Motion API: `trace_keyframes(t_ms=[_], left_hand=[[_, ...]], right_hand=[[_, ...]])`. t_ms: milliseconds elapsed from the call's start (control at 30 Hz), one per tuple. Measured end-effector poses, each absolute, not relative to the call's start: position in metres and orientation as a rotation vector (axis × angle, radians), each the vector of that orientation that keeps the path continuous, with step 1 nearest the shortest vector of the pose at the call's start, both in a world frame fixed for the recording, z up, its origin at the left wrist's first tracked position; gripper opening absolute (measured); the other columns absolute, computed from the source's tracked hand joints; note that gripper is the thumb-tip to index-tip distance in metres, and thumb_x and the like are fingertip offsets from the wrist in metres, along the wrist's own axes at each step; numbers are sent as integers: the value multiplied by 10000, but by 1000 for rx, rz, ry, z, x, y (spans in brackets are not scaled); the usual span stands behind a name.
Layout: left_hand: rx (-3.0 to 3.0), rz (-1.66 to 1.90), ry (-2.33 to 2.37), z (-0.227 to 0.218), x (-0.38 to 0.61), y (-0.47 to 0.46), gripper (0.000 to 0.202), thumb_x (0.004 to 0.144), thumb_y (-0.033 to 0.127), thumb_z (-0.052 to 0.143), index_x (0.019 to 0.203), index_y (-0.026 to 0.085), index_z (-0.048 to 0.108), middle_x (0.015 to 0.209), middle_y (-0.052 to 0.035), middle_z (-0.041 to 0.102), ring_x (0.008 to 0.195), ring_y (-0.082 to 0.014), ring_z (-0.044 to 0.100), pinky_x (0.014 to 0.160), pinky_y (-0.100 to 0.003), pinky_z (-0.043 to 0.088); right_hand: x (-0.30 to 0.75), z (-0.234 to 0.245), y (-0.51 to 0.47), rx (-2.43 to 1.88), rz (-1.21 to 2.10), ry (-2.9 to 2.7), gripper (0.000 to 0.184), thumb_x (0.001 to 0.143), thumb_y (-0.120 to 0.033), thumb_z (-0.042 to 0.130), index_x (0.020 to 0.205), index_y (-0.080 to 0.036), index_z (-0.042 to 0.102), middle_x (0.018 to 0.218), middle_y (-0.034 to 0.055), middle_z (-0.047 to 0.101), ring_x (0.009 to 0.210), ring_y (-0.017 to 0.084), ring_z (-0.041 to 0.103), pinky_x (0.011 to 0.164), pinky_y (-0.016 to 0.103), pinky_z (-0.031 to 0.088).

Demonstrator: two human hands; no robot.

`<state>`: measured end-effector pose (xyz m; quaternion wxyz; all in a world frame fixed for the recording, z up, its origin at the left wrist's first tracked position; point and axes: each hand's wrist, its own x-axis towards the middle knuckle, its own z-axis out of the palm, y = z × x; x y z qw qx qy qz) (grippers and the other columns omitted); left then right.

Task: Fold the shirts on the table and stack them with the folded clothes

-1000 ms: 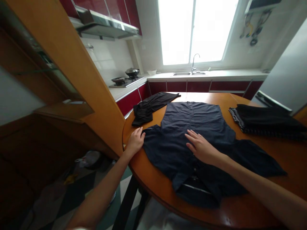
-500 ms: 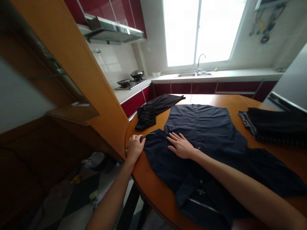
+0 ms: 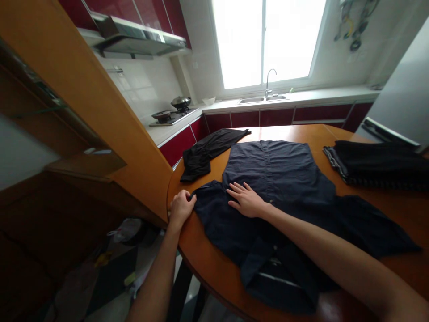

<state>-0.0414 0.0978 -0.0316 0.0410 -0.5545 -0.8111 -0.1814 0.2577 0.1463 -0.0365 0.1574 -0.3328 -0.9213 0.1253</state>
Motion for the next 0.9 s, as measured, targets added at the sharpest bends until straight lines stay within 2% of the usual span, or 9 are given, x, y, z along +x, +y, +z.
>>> trace_keyframes(t_ms=[100,300,400,467,533,667,767,833,900], left_hand=[[-1753,-761,-2495,-35,-44,100,191,865,420,589,864,242,518,808,-32,651,776,-239,651,719,-324,470],[-1844,-1356,-2310,-34,-46,103,280,796,406,617,993,212,572,976,-69,682,918,-240,670,837,-348,517],[-1841,-1486,-2204,-16,-40,105,286,794,389,617,1008,200,592,917,-48,661,856,-220,653,807,-336,521],[-1867,-1528,-2142,3,-30,108,275,804,366,623,1024,203,597,829,-11,622,762,-191,628,727,-302,512],[-1945,-1556,-2069,26,-14,111,270,818,344,629,1049,208,596,755,22,572,682,-163,596,652,-268,488],[-2348,-1517,-1869,64,34,118,349,842,334,647,1166,216,589,813,17,599,690,-137,604,628,-236,482],[-2885,-1271,-1669,77,64,133,473,865,385,657,1301,224,570,1032,-45,669,828,-153,650,684,-242,509],[-3061,-1170,-1573,75,72,152,482,898,427,624,1328,213,576,1122,-77,680,913,-171,657,738,-254,514],[-3029,-1231,-1600,64,66,176,473,913,466,595,1292,184,605,1112,-92,693,941,-185,656,768,-268,513]], right_hand=[[258,-36,146,-948,366,-2634,591,1018,-516,392,1518,-205,448,1619,117,334,1517,278,252,1224,548,181],[258,-36,146,-939,392,-2612,569,1011,-496,425,1502,-211,472,1615,119,346,1512,286,264,1222,553,179],[258,-38,147,-916,436,-2555,542,1003,-468,456,1480,-214,499,1595,121,386,1502,288,288,1219,559,184],[257,-39,149,-900,491,-2456,496,1000,-419,468,1438,-200,545,1540,130,471,1465,281,364,1211,533,228],[255,-38,151,-902,579,-2261,433,999,-372,457,1361,-189,610,1430,134,588,1367,263,496,1169,474,333],[254,-34,158,-931,822,-1753,406,1012,-419,399,1261,-203,637,1107,93,737,994,219,696,907,371,539],[257,-33,163,-961,968,-1523,509,1015,-516,332,1327,-184,559,918,59,734,741,192,695,708,325,558],[259,-35,165,-1004,986,-1463,556,1005,-552,323,1339,-165,541,877,58,726,728,196,688,681,319,549],[262,-36,166,-1046,970,-1490,541,974,-539,415,1333,-155,544,844,54,724,745,205,682,690,323,544]])
